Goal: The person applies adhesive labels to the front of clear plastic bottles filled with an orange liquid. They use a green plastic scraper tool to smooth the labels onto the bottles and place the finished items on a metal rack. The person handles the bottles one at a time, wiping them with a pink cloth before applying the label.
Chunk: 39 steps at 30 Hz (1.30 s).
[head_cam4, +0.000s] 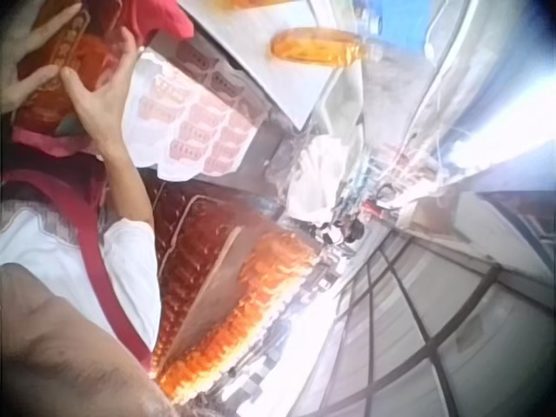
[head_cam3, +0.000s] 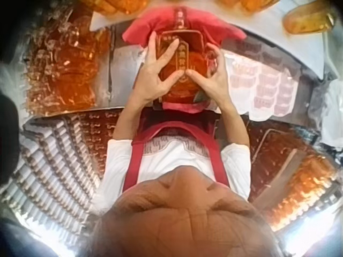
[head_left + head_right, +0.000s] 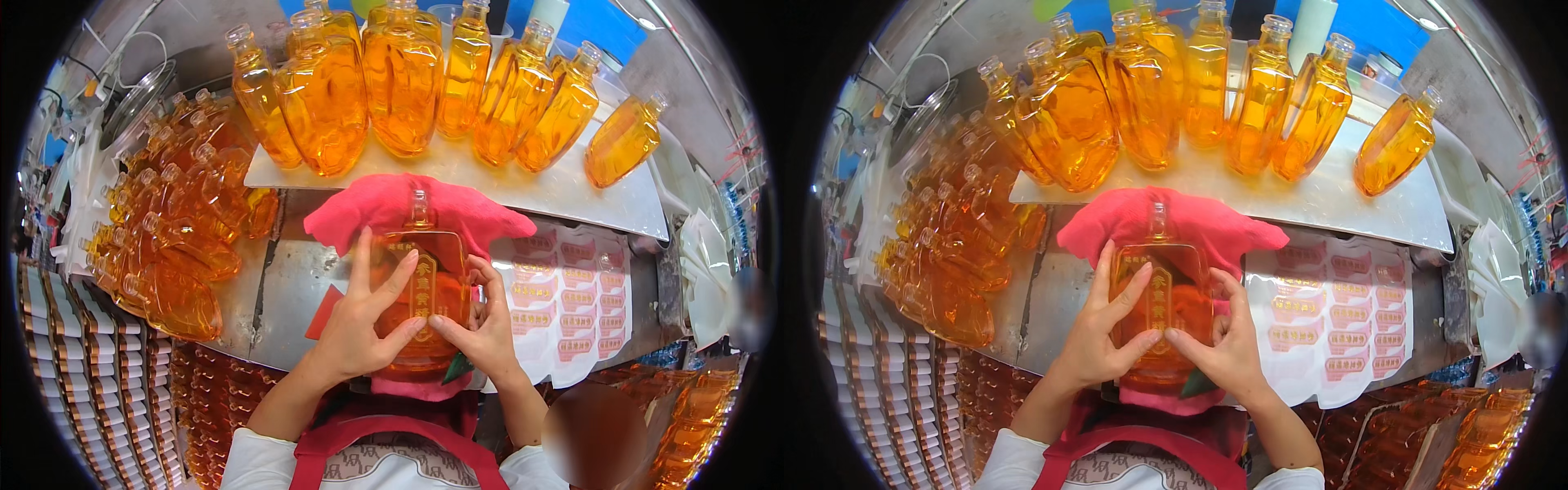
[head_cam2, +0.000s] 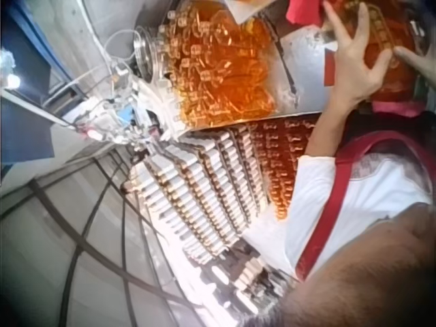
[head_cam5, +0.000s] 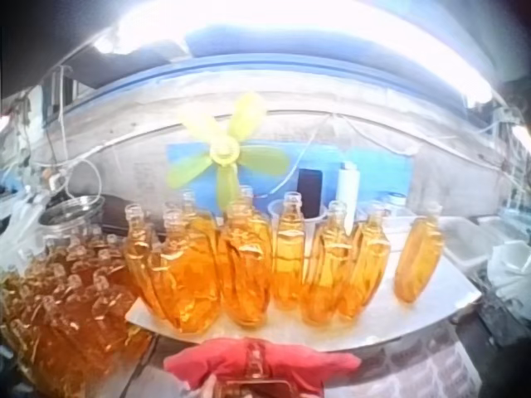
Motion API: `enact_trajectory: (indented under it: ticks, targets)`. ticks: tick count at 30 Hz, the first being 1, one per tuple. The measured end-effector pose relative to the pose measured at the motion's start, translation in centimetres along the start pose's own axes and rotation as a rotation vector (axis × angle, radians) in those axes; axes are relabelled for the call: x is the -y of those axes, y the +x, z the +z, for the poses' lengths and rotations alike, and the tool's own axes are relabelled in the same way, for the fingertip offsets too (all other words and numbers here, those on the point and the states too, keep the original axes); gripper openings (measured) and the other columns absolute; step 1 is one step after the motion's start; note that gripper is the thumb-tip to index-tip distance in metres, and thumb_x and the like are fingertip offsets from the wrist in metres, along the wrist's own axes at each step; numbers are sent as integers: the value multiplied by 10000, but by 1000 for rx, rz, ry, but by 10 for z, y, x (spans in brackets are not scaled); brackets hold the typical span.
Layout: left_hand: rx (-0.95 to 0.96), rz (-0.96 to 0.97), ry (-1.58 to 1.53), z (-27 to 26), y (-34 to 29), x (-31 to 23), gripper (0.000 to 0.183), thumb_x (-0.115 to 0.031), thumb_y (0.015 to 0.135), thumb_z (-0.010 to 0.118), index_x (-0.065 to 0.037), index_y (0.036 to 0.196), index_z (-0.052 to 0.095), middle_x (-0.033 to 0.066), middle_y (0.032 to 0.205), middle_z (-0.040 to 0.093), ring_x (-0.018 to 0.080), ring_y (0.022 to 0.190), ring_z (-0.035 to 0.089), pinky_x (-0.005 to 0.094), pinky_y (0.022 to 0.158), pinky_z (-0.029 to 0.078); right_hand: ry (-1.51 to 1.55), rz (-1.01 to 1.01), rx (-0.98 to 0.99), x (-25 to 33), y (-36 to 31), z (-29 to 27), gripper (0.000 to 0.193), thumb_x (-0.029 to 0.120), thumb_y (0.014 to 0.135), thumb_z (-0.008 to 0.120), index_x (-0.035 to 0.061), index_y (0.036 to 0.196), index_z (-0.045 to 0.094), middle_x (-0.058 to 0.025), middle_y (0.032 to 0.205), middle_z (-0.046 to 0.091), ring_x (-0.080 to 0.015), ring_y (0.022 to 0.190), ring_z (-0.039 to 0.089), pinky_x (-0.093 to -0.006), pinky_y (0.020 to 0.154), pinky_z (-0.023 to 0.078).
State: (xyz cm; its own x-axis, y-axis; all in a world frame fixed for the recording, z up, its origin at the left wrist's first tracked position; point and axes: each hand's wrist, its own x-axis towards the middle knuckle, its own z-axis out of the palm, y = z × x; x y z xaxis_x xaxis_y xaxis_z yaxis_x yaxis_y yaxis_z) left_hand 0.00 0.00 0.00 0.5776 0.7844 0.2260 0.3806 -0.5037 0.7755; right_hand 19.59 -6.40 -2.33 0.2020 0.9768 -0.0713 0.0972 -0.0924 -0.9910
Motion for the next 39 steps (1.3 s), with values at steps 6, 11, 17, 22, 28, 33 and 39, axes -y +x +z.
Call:
enact_trajectory:
  ticks: [6, 11, 17, 22, 28, 33, 39]
  targets:
    - [-25, 34, 2, 1, 1, 4, 726, -233, 815, 746, -142, 1467, 438, 387, 1540, 25, 503, 1399, 269, 435, 1052, 408, 27, 18, -27, -3, 1, 1, 904, 148, 701, 856, 24, 1433, 341, -83, 1282, 475, 0, 556, 369, -161, 474, 297]
    - [-21, 7, 3, -2, -1, 6, 733, -249, 811, 745, -158, 1470, 436, 391, 1536, 30, 505, 1358, 346, 426, 1018, 442, 115, 32, 28, -5, 1, 2, 881, 100, 739, 833, 25, 1445, 311, -91, 1302, 460, 3, 595, 429, -159, 481, 312]
    - [-44, 18, 0, 0, -1, 7, 729, -256, 808, 742, -165, 1467, 441, 401, 1527, 47, 513, 1237, 487, 417, 946, 493, 158, 22, 32, -5, 1, 3, 838, 39, 778, 795, 17, 1442, 285, -108, 1337, 448, -46, 765, 602, -164, 549, 412]
    - [-40, 3, -55, 2, -2, 11, 726, -282, 814, 735, -184, 1470, 439, 402, 1524, 57, 515, 1227, 494, 419, 912, 513, 228, 8, -6, -2, 1, 10, 786, -1, 788, 769, 10, 1426, 310, -115, 1343, 452, -63, 800, 624, -182, 598, 454]
    - [-58, -28, -81, 2, -4, 9, 722, -289, 800, 750, -179, 1454, 464, 349, 1560, 52, 494, 1244, 492, 422, 962, 485, 597, 323, 21, -43, -3, -55, 400, 324, 924, 641, 31, 1190, 575, -58, 988, 633, -62, 607, 523, -212, 543, 441]
    - [-54, -28, -80, 4, -2, 11, 762, -316, 790, 751, -205, 1473, 432, 346, 1558, 74, 491, 1186, 541, 431, 906, 515, 544, 513, -101, -14, -6, -73, 276, 118, 869, 670, 90, 1118, 554, -76, 981, 655, -177, 871, 645, -320, 763, 534]
    - [-45, -69, -118, -1, -4, 13, 994, -285, 779, 760, -140, 1560, 162, 334, 1562, 83, 498, 1291, 435, 432, 965, 479, -403, -224, 287, 78, 24, -13, 345, -24, 776, 762, 39, 1078, 608, -72, 932, 699, -132, 855, 678, -284, 753, 542]
